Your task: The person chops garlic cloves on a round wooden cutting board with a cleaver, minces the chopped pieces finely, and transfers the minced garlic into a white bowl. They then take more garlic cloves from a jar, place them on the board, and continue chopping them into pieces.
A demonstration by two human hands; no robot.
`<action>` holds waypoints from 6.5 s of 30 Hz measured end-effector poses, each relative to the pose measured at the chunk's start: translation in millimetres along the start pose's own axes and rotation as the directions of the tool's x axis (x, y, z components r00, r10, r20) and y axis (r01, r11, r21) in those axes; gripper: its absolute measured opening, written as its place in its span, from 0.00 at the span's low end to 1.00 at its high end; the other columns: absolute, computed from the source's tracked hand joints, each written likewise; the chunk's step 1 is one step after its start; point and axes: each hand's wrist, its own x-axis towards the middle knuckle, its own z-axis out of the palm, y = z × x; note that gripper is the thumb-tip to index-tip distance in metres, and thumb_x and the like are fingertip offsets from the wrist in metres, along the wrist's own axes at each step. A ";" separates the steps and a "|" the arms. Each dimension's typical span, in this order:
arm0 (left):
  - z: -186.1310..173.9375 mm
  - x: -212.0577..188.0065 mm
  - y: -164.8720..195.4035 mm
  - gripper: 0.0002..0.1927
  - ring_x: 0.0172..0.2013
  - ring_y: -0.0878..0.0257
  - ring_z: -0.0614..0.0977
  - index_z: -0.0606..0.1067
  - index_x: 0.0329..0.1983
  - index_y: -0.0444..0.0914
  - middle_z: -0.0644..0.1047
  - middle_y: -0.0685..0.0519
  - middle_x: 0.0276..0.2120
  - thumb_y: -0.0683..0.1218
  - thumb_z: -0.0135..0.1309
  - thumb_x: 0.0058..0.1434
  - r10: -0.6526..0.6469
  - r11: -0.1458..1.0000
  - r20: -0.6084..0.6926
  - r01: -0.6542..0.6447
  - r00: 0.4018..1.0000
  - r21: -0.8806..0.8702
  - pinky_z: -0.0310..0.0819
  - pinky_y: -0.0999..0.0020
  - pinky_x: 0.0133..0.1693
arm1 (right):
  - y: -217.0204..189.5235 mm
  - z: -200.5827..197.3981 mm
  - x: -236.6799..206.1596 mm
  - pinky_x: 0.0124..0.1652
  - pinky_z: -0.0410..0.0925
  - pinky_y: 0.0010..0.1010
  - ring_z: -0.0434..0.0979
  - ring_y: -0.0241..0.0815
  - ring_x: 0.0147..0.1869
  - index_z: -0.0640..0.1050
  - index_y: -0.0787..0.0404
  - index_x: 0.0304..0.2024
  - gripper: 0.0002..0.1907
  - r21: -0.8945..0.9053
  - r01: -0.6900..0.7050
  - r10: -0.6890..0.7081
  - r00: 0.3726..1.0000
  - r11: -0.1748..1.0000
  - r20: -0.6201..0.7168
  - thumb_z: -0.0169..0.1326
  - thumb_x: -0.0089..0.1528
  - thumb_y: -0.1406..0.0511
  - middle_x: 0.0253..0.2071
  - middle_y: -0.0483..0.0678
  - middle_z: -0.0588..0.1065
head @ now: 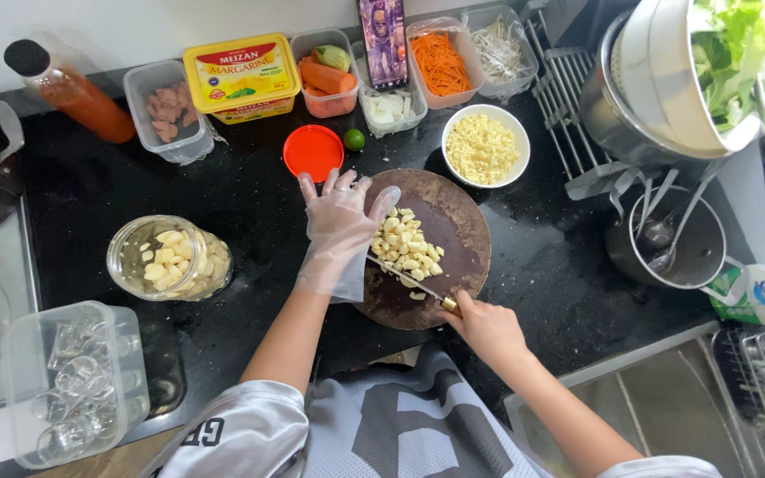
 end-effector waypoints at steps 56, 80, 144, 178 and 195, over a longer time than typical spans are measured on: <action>8.6 20.9 -14.5 0.33 0.66 0.47 0.66 0.76 0.60 0.43 0.72 0.45 0.63 0.69 0.38 0.67 -0.140 0.984 0.019 0.142 0.990 -0.111 0.27 0.26 0.63 | 3.1 -39.0 27.6 0.25 0.71 0.44 0.81 0.55 0.26 0.71 0.57 0.36 0.26 -0.082 0.025 -0.018 0.996 0.996 0.088 0.49 0.63 0.41 0.20 0.51 0.77; -4.5 20.6 -5.3 0.37 0.69 0.48 0.64 0.74 0.63 0.43 0.70 0.46 0.65 0.71 0.38 0.66 -0.146 0.987 0.070 0.150 0.987 -0.057 0.31 0.25 0.65 | 31.9 -33.0 54.8 0.27 0.72 0.43 0.81 0.53 0.27 0.71 0.57 0.35 0.28 -0.140 0.124 -0.111 0.989 0.982 0.100 0.50 0.62 0.39 0.20 0.50 0.77; 105.5 -61.9 37.4 0.49 0.77 0.39 0.41 0.47 0.81 0.45 0.46 0.36 0.78 0.71 0.47 0.66 0.552 0.834 -0.336 -0.503 0.763 0.227 0.30 0.28 0.70 | 50.2 24.1 10.1 0.24 0.65 0.28 0.70 0.31 0.21 0.78 0.62 0.37 0.16 0.797 -0.348 0.525 0.850 0.494 0.046 0.57 0.63 0.55 0.19 0.43 0.72; 10.6 -2.9 -2.4 0.39 0.72 0.37 0.54 0.65 0.72 0.45 0.59 0.36 0.71 0.72 0.37 0.67 0.042 0.998 0.041 -0.044 0.998 0.050 0.34 0.26 0.65 | 7.9 -36.8 -5.3 0.27 0.72 0.48 0.81 0.57 0.28 0.73 0.56 0.37 0.24 -0.058 -0.021 0.027 0.996 0.998 0.089 0.46 0.65 0.43 0.22 0.54 0.77; 19.3 -1.5 2.4 0.39 0.71 0.36 0.54 0.66 0.70 0.41 0.60 0.35 0.70 0.71 0.36 0.67 -0.072 0.997 -0.002 0.072 0.997 -0.026 0.29 0.26 0.65 | 45.2 -48.1 22.3 0.30 0.72 0.45 0.81 0.55 0.29 0.73 0.56 0.38 0.27 -0.104 0.025 -0.009 0.988 0.994 0.155 0.46 0.64 0.40 0.23 0.50 0.79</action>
